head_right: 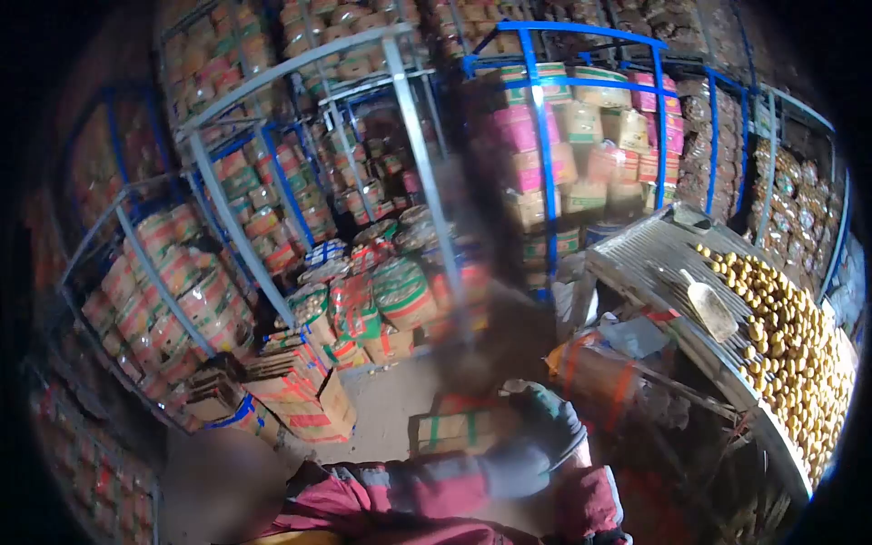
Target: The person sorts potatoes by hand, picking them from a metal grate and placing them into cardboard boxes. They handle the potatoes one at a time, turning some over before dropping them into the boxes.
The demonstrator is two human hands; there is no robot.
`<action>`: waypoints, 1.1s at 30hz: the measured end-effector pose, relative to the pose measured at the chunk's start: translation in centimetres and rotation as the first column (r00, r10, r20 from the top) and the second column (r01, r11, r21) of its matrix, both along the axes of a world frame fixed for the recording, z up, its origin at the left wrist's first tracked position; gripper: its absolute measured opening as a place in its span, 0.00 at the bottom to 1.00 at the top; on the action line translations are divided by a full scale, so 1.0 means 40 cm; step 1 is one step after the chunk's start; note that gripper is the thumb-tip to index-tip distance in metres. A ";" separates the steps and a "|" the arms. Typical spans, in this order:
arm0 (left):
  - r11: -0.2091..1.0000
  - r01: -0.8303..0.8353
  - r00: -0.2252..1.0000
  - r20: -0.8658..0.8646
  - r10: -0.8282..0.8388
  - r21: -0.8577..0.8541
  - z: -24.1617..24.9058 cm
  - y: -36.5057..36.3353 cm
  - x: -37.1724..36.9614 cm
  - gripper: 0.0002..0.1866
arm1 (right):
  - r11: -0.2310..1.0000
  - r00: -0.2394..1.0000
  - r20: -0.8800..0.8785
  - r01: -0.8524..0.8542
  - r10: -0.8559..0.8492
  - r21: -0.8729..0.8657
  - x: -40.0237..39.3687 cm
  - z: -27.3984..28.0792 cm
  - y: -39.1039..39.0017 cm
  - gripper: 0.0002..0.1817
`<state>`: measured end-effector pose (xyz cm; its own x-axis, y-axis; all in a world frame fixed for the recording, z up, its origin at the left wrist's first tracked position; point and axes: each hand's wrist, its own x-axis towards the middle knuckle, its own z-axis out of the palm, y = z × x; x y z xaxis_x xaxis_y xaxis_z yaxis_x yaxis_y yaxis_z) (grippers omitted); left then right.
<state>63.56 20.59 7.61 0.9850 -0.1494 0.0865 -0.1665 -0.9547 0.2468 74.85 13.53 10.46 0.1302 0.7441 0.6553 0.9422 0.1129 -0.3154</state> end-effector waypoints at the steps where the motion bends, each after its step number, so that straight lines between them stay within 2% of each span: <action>1: 1.000 -0.006 1.000 -0.007 0.006 -0.009 0.008 -0.022 0.017 0.15 | 1.000 1.000 -0.024 0.012 -0.012 -0.002 0.018 0.005 -0.027 0.24; 5: 0.997 -0.076 0.994 -0.075 0.076 -0.007 0.019 -0.110 0.083 0.16 | 0.999 0.978 -0.202 0.048 -0.048 -0.007 0.080 0.017 -0.117 0.24; 6: 0.989 -0.139 0.989 -0.058 0.136 -0.043 0.039 -0.137 0.094 0.15 | 0.997 0.962 -0.262 0.073 -0.075 -0.020 0.083 0.039 -0.148 0.24; 7: 0.994 -0.107 0.993 -0.048 0.106 -0.025 0.037 -0.149 0.108 0.16 | 0.995 0.940 -0.325 0.097 -0.103 -0.036 0.083 0.061 -0.180 0.24; 8: 0.997 -0.074 0.997 -0.038 0.073 -0.008 0.034 -0.160 0.123 0.17 | 0.948 0.922 -0.294 0.172 -0.251 -0.269 0.089 0.090 -0.211 0.24; 11: 0.998 0.012 1.000 -0.004 -0.011 0.064 0.044 -0.192 0.163 0.17 | 0.995 0.840 -0.540 -0.001 -0.055 -0.103 0.171 0.028 -0.209 0.22; 14: 0.989 0.072 0.997 0.006 -0.073 0.129 0.043 -0.221 0.203 0.15 | 0.991 0.669 -0.731 -0.103 0.136 0.089 0.245 -0.091 -0.214 0.19; 16: 0.969 0.163 0.983 0.055 -0.176 0.187 -0.021 -0.223 0.234 0.11 | 0.956 0.582 -0.764 -0.092 0.279 0.279 0.254 -0.117 -0.244 0.22; 17: 0.951 0.146 0.967 0.164 -0.196 0.271 -0.059 -0.230 0.242 0.10 | 0.919 0.572 -0.742 -0.055 0.350 0.391 0.256 -0.122 -0.256 0.27; 19: 0.896 0.299 0.925 0.132 -0.357 0.329 -0.019 -0.241 0.274 0.11 | 0.923 0.484 -0.804 -0.021 0.345 0.384 0.323 -0.279 -0.253 0.23; 21: 0.949 0.314 0.949 0.014 -0.315 0.032 -0.007 -0.244 0.309 0.12 | 0.962 0.453 -0.867 0.069 0.207 0.265 0.341 -0.258 -0.278 0.22; 23: 0.962 0.272 0.962 0.004 -0.272 -0.029 -0.059 -0.246 0.339 0.14 | 0.959 0.742 -0.660 0.091 0.114 0.268 0.344 -0.176 -0.343 0.22; 24: 0.964 0.248 0.965 -0.066 -0.255 -0.099 -0.017 -0.250 0.364 0.15 | 0.964 0.611 -0.788 0.159 0.075 0.214 0.353 -0.167 -0.342 0.24; 26: 0.953 0.280 0.954 -0.076 -0.290 -0.118 -0.045 -0.238 0.405 0.15 | 0.953 0.569 -0.821 0.268 -0.040 0.139 0.376 -0.184 -0.349 0.28; 27: 0.950 0.295 0.950 -0.079 -0.303 -0.105 -0.043 -0.231 0.425 0.15 | 0.941 0.661 -0.739 0.316 -0.129 0.118 0.395 -0.200 -0.354 0.30; 29: 0.940 0.315 0.941 -0.087 -0.327 -0.130 -0.060 -0.211 0.458 0.15 | 0.919 0.730 -0.634 0.387 -0.256 0.074 0.424 -0.231 -0.353 0.32; 33: 0.902 0.397 0.912 -0.041 -0.409 -0.167 -0.099 -0.160 0.522 0.15 | 0.833 0.717 -0.499 0.553 -0.487 -0.018 0.461 -0.242 -0.318 0.30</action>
